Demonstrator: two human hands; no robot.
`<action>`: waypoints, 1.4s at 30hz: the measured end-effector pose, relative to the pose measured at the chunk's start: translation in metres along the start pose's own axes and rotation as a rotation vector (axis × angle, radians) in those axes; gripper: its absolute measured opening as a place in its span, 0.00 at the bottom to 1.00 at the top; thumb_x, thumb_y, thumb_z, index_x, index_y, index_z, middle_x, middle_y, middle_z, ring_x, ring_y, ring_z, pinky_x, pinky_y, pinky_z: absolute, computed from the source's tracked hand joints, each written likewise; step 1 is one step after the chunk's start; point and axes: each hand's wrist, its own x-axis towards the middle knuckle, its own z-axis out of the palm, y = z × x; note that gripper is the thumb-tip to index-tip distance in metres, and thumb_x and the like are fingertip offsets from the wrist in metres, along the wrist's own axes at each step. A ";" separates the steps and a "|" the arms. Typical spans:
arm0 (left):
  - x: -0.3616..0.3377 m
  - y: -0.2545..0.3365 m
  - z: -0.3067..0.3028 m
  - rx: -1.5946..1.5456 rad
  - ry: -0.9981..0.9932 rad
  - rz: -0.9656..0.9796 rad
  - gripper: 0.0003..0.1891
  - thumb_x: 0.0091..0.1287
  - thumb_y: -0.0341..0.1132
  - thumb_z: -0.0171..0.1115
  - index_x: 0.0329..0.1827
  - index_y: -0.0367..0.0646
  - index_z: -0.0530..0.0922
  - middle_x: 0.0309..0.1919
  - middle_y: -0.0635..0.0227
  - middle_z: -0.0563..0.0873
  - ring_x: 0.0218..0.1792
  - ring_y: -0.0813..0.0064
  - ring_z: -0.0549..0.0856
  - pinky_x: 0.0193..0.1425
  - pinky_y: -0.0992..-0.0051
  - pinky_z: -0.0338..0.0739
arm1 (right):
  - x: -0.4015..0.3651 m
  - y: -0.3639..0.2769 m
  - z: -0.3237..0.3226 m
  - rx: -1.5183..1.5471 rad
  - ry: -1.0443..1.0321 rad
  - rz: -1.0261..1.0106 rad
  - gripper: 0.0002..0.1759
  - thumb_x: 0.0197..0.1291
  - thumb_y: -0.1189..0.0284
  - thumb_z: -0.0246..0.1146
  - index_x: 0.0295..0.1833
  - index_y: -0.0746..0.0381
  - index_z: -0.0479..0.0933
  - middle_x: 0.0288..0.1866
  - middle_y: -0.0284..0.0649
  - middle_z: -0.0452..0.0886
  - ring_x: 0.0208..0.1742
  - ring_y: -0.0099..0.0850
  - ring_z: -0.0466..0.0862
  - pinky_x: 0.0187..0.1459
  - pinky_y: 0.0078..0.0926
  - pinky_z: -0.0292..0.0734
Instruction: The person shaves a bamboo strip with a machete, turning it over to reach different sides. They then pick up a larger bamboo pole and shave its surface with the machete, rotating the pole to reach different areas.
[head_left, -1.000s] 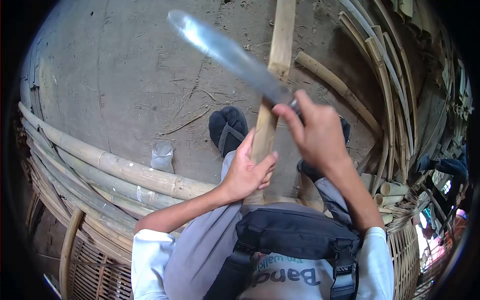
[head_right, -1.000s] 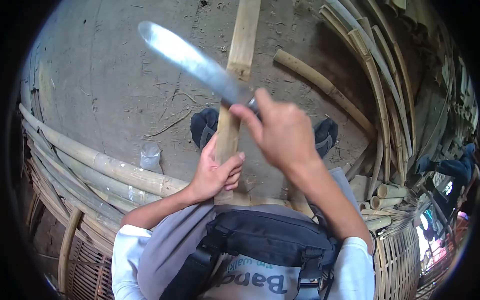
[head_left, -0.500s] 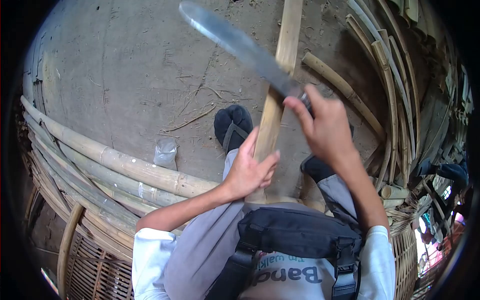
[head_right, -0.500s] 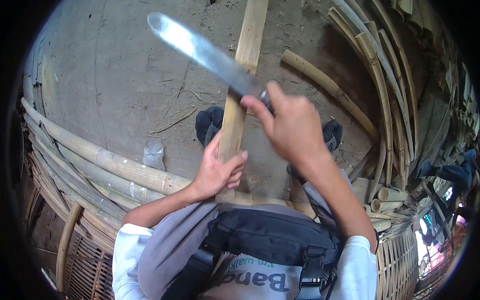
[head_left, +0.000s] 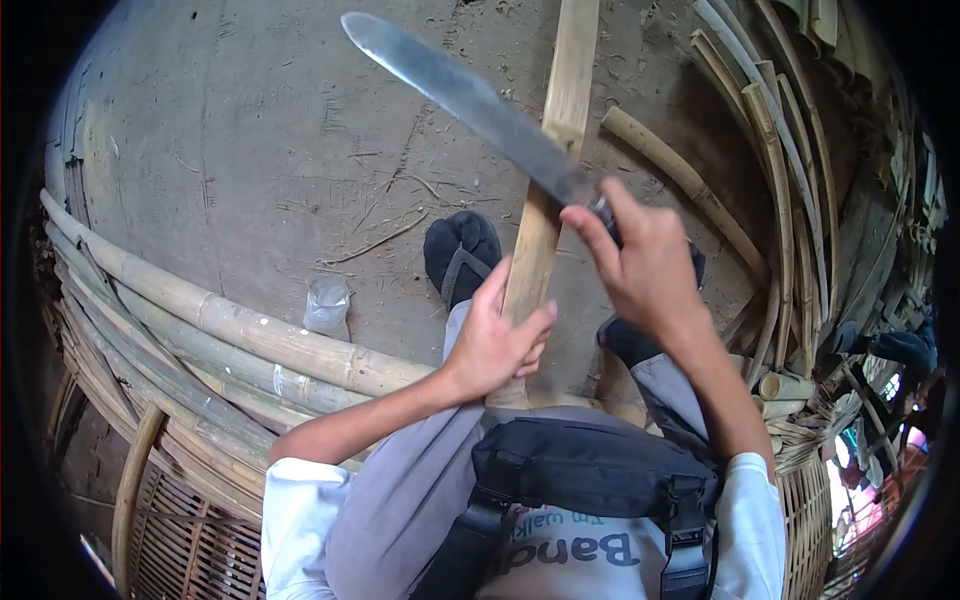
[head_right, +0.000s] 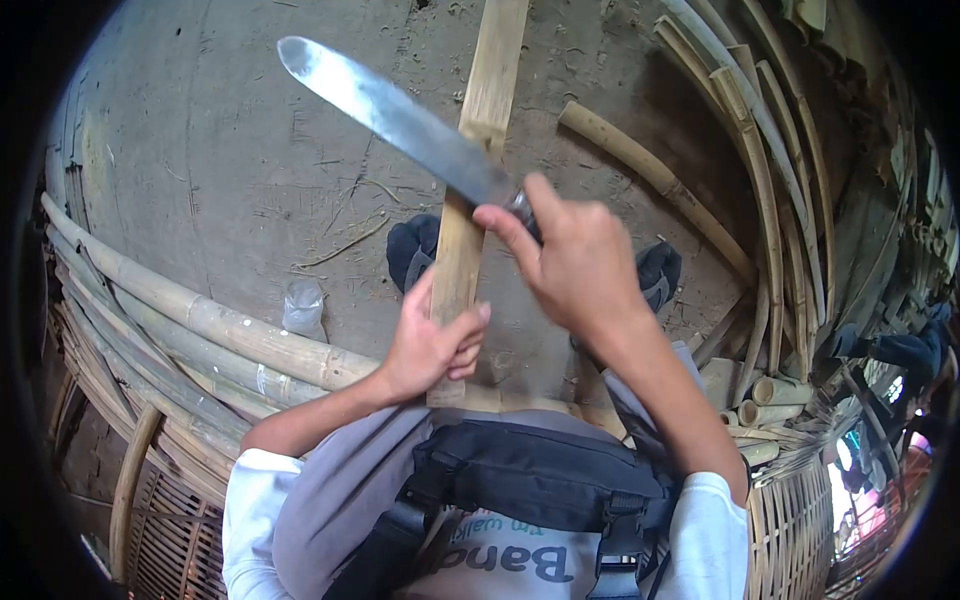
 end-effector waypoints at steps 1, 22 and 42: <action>0.001 0.005 0.003 -0.050 -0.042 0.019 0.25 0.73 0.25 0.54 0.70 0.48 0.58 0.22 0.74 0.70 0.14 0.87 0.65 0.15 0.80 0.61 | 0.002 0.002 0.002 -0.052 0.046 -0.018 0.26 0.66 0.48 0.61 0.34 0.62 0.70 0.15 0.50 0.76 0.20 0.51 0.82 0.21 0.44 0.74; -0.002 0.001 0.000 -0.016 -0.021 0.027 0.23 0.74 0.25 0.54 0.68 0.49 0.59 0.21 0.74 0.71 0.12 0.86 0.66 0.13 0.79 0.60 | -0.001 0.011 -0.009 -0.081 -0.017 -0.051 0.26 0.65 0.48 0.61 0.36 0.62 0.71 0.17 0.49 0.77 0.22 0.52 0.82 0.23 0.45 0.74; -0.013 0.019 -0.025 -0.184 -0.228 -0.101 0.10 0.73 0.27 0.57 0.45 0.45 0.63 0.14 0.77 0.62 0.10 0.87 0.60 0.11 0.79 0.52 | 0.017 0.018 -0.044 -0.324 -0.238 -0.426 0.30 0.65 0.39 0.54 0.34 0.57 0.71 0.15 0.42 0.75 0.18 0.46 0.79 0.21 0.39 0.72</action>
